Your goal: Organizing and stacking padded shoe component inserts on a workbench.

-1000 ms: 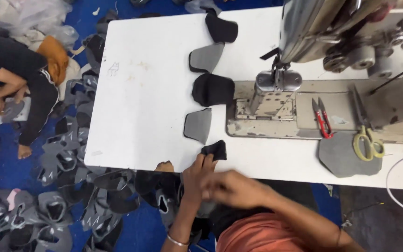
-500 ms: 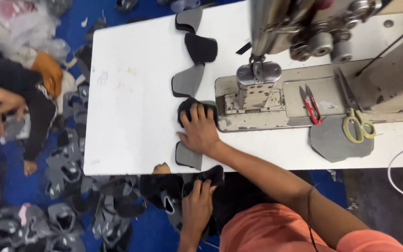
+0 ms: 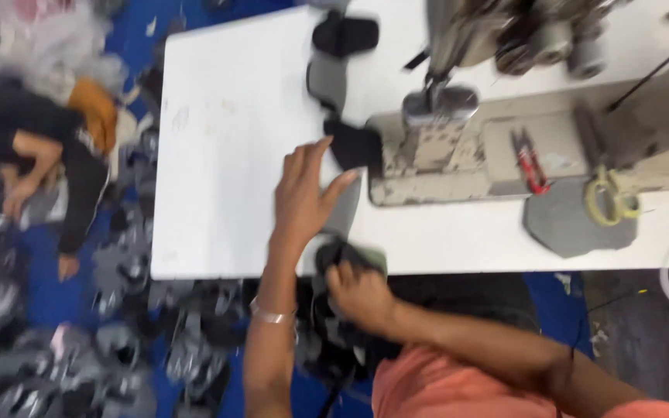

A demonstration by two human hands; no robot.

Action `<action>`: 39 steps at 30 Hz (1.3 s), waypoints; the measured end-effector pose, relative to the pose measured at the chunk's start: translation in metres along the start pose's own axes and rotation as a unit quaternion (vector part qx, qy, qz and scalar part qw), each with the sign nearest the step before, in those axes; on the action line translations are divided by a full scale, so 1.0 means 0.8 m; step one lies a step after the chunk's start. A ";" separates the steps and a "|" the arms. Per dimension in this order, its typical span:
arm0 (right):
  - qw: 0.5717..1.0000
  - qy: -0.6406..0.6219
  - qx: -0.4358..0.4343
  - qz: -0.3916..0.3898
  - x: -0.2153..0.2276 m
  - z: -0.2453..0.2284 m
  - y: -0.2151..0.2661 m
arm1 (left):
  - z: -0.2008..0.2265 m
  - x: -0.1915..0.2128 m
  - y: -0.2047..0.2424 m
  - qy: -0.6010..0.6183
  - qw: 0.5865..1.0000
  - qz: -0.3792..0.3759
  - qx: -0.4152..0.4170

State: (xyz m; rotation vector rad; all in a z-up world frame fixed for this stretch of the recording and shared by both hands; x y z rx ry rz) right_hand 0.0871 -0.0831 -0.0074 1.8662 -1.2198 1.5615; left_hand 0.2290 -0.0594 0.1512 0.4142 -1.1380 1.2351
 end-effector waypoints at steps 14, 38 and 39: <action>0.910 -0.363 -0.025 -0.200 0.096 0.066 -0.010 | -0.037 -0.123 0.182 -0.084 0.991 -0.005 0.104; 0.996 -0.064 0.055 0.007 0.002 -0.028 0.006 | 0.007 -0.082 0.021 -0.033 0.995 -0.049 -0.081; 0.994 -0.069 0.081 -0.024 0.002 -0.032 0.012 | -0.008 -0.131 0.016 -0.058 0.991 -0.090 -0.077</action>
Point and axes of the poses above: each hand's wrist, its own y-axis away from the middle knuckle, its own x-axis out of the back of the hand, z = x × y, the point moved 9 cm from there along -y, towards the middle knuckle, and after that the axes turned 4 degrees about -z, right-handed, at the moved point
